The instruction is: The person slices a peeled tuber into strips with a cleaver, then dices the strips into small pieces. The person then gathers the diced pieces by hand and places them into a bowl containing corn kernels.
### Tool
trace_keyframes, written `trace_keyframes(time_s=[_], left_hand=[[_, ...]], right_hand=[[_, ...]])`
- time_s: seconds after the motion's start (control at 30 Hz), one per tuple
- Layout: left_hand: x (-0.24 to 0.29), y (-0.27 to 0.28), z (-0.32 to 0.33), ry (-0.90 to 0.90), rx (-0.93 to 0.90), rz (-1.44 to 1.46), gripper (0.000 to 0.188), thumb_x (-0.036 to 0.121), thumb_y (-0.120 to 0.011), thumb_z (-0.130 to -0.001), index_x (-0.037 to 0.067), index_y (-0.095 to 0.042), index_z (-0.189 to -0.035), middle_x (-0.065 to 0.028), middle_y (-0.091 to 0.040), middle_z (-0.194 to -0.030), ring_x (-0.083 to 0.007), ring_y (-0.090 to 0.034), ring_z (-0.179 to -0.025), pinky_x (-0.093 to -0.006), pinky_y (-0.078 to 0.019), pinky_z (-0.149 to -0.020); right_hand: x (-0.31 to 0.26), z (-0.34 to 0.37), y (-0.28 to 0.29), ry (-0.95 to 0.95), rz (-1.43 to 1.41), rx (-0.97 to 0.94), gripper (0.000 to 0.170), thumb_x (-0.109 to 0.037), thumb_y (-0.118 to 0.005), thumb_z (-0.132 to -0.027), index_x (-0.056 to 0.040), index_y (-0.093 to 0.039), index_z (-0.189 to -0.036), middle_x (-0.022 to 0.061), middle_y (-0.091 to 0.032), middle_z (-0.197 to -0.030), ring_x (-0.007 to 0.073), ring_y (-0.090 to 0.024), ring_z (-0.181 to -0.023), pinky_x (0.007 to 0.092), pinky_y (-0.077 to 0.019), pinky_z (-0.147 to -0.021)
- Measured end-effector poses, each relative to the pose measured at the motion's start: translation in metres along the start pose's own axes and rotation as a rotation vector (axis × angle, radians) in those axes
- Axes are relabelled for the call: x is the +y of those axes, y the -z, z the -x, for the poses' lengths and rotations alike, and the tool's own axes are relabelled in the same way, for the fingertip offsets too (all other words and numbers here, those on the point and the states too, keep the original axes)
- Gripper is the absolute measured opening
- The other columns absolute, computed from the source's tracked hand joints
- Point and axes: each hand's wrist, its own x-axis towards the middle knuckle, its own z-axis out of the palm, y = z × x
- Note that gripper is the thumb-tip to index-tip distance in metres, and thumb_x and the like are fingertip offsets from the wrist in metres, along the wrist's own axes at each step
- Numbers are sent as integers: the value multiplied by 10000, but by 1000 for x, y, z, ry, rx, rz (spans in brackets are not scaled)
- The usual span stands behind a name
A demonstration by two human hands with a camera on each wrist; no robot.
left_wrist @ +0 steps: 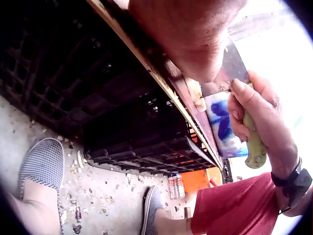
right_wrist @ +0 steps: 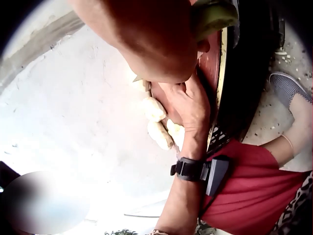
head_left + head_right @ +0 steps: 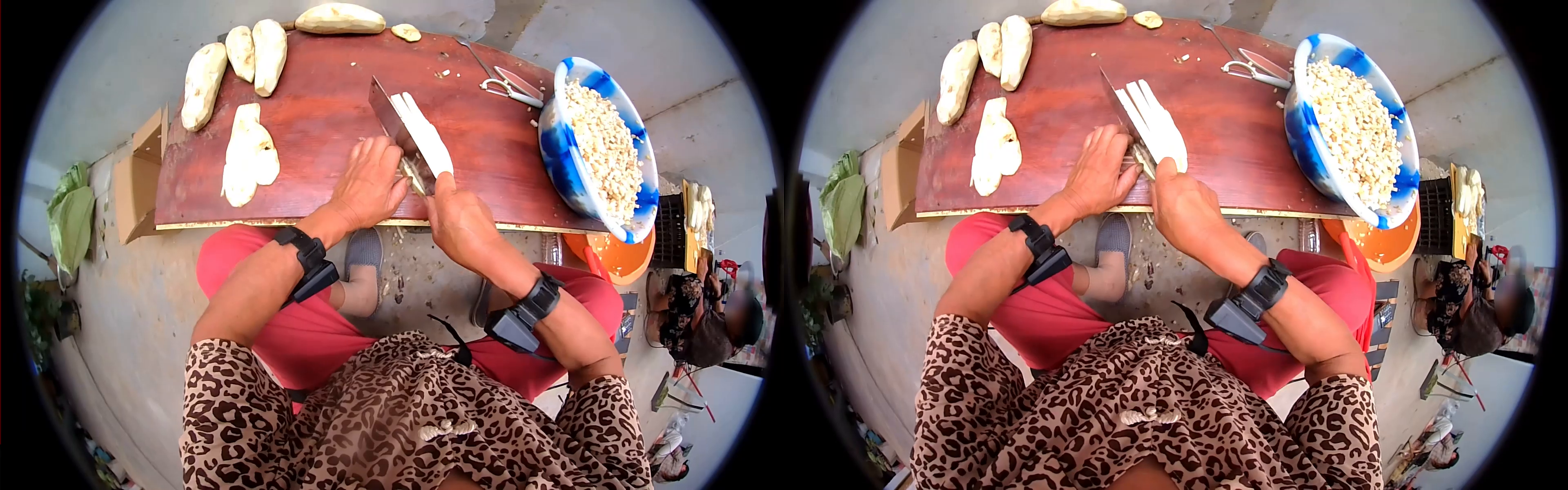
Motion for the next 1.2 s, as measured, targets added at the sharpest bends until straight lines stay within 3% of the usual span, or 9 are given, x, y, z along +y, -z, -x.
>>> trace_keyframes(time_s=[0.33,0.47,0.5,0.6,0.63,0.83,1.03,1.13,1.2], left_hand=[[3,8,-7,-7,-85,-8,395,184,-692,-802,12,-506,-1105,-190,-503,-1051,-383,-484,-1019,-465,-396,-897],[7,26,-27,58,-238,-89,538,192,-779,-723,63,-521,-1177,-168,-482,-1179,-376,-468,-1118,-491,-389,-974],[6,29,-31,84,-313,-117,737,194,-827,-670,92,-499,-1322,-173,-430,-1368,-389,-390,-1298,-509,-335,-1086],[10,34,-45,6,-364,-228,906,193,-848,-646,129,-432,-1448,-189,-330,-1519,-392,-260,-1434,-511,-265,-1159],[13,37,-55,22,-475,-236,996,215,-875,-620,160,-398,-1493,-189,-276,-1573,-393,-194,-1480,-517,-215,-1192],[11,23,-85,-55,-701,-305,1023,316,-923,-542,145,-462,-1440,-144,-400,-1511,-361,-227,-1481,-552,-182,-1200],[12,25,-93,-84,-681,-217,899,439,-899,-563,89,-536,-1307,-120,-533,-1321,-336,-404,-1369,-571,-180,-1193],[13,21,-91,-80,-624,-303,919,515,-871,-583,52,-527,-1298,-150,-563,-1231,-351,-480,-1272,-568,-186,-1190],[18,16,-85,-108,-510,-379,854,550,-858,-594,38,-566,-1213,-143,-592,-1133,-335,-520,-1180,-541,-255,-1146]], right_hand=[[18,22,11,-61,-163,193,237,-180,-562,-970,5,-417,-991,312,-604,-689,531,-593,-666,595,-455,-586],[23,25,34,-26,-206,334,255,-163,-599,-960,-1,-406,-994,318,-596,-684,540,-574,-664,589,-430,-556],[25,26,36,-75,-204,327,248,-158,-605,-958,3,-420,-998,327,-596,-697,540,-575,-692,587,-428,-569],[32,29,42,-148,-271,284,230,-148,-598,-957,14,-438,-982,335,-598,-718,543,-580,-721,587,-436,-594],[33,29,44,-169,-263,264,230,-148,-597,-956,20,-442,-978,339,-599,-724,546,-581,-730,588,-439,-602],[39,36,46,-229,-240,206,240,-151,-594,-951,46,-461,-980,361,-598,-736,559,-589,-749,589,-449,-627],[39,39,53,-253,-242,169,242,-155,-588,-950,52,-466,-977,367,-601,-740,559,-596,-743,598,-454,-640],[42,38,53,-247,-203,180,243,-161,-581,-951,52,-466,-972,363,-609,-746,556,-600,-739,605,-458,-651],[45,38,52,-239,-169,203,242,-165,-577,-952,50,-467,-969,359,-613,-747,554,-602,-736,609,-459,-657]])
